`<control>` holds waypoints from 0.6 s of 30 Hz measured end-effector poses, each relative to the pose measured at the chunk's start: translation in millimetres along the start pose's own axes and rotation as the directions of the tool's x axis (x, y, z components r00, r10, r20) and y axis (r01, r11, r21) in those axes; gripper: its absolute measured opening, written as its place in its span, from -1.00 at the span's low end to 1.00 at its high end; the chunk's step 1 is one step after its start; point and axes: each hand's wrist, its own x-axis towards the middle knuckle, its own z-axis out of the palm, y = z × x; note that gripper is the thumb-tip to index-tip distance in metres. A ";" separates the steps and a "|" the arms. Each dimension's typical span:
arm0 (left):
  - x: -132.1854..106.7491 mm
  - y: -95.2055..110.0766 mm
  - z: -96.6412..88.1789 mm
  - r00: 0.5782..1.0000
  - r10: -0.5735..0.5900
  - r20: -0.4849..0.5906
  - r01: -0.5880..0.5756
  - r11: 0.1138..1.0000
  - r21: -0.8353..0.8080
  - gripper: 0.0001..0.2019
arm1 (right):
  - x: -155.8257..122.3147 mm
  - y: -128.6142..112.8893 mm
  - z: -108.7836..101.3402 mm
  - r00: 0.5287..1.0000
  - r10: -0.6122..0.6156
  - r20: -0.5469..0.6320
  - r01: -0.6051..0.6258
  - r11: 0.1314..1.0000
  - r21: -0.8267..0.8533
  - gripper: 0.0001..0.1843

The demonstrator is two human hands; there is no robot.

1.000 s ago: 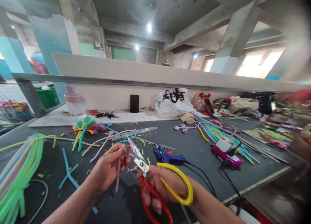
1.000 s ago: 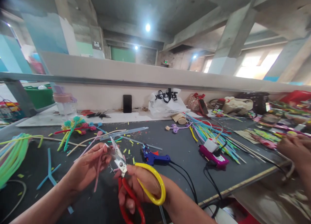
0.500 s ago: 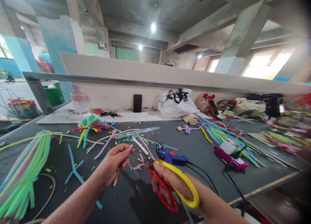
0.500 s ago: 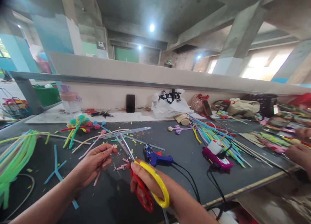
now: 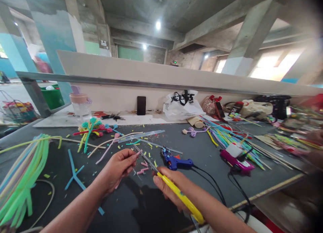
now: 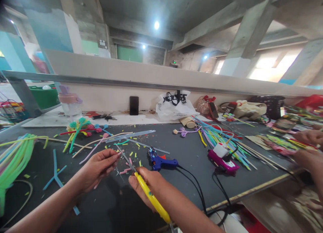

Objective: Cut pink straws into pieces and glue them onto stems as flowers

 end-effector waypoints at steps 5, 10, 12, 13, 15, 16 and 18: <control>9.8 -8.5 -12.3 0.981 0.195 -0.018 -0.167 0.882 0.442 -0.82 | 3.4 6.3 -11.6 0.983 0.117 0.142 -0.153 0.947 0.282 -0.47; 14.4 -7.3 -9.3 0.937 0.334 0.104 -0.301 0.618 0.726 -0.85 | 5.6 19.7 -20.0 0.980 0.072 0.187 -0.159 0.847 0.508 -0.49; 17.7 -7.7 -6.0 0.936 0.316 0.156 -0.324 0.594 0.737 -0.85 | 4.3 21.8 -20.5 0.980 0.067 0.189 -0.157 0.842 0.516 -0.49; 19.8 -8.6 -5.3 0.935 0.304 0.182 -0.334 0.590 0.735 -0.85 | 3.2 21.9 -20.7 0.980 0.066 0.188 -0.156 0.844 0.514 -0.49; 23.8 -11.6 -5.9 0.933 0.292 0.211 -0.349 0.585 0.732 -0.84 | 1.0 21.1 -21.2 0.982 0.061 0.178 -0.146 0.845 0.515 -0.49; 25.5 -13.5 -6.9 0.933 0.289 0.215 -0.350 0.583 0.733 -0.84 | 0.2 20.6 -21.6 0.983 0.057 0.174 -0.141 0.845 0.516 -0.50; 27.9 -17.2 -9.2 0.933 0.287 0.216 -0.348 0.581 0.735 -0.84 | -0.3 20.2 -22.3 0.983 0.050 0.176 -0.135 0.846 0.516 -0.50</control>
